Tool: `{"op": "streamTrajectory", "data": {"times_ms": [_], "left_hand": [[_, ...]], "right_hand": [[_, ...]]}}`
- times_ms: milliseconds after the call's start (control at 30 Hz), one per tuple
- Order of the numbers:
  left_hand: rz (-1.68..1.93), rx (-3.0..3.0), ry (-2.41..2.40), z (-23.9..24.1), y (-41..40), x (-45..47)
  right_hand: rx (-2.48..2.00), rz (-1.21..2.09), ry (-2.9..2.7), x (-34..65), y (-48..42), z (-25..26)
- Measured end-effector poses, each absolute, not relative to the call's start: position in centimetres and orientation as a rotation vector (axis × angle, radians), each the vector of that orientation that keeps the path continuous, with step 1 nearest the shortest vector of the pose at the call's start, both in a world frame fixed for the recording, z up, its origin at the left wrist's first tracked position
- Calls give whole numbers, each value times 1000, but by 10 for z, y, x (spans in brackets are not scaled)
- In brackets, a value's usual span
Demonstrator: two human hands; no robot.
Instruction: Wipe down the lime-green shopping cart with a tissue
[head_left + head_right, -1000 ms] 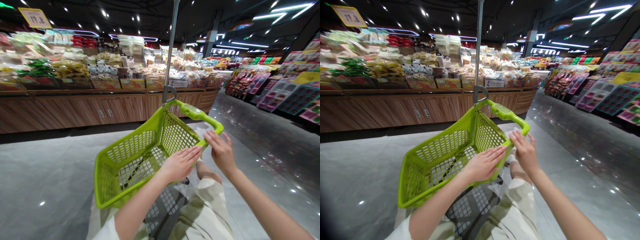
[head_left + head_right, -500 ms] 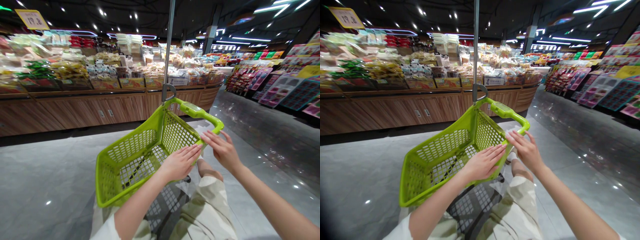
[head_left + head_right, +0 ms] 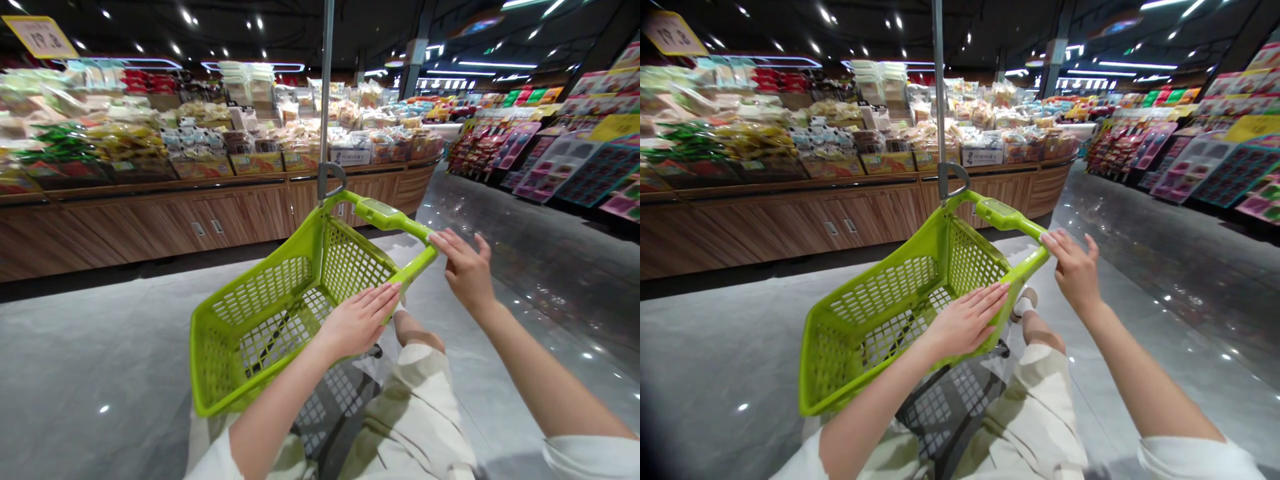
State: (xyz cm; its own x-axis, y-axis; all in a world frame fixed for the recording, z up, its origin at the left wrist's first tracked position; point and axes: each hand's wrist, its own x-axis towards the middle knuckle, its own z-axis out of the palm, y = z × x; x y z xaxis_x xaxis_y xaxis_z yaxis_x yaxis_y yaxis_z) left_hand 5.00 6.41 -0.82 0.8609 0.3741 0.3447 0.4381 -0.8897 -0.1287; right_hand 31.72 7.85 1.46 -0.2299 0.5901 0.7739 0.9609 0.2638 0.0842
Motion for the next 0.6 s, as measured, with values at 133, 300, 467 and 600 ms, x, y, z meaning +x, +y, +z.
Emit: {"op": "streamTrajectory", "data": {"times_ms": [133, 300, 467, 600], "left_hand": [[-462, -2824, -630, -8, 64, 50], [-445, -2826, -622, -8, 64, 50], [-449, -2818, -630, -9, 64, 50], [-462, -2814, -625, -8, 64, 50]], "right_hand": [[-1255, -696, -2150, 298, 69, 6], [-1281, -734, -2067, 310, 75, 12], [-1322, -696, -2022, 303, 71, 9], [-1148, -630, -2254, 297, 66, 7]]}}
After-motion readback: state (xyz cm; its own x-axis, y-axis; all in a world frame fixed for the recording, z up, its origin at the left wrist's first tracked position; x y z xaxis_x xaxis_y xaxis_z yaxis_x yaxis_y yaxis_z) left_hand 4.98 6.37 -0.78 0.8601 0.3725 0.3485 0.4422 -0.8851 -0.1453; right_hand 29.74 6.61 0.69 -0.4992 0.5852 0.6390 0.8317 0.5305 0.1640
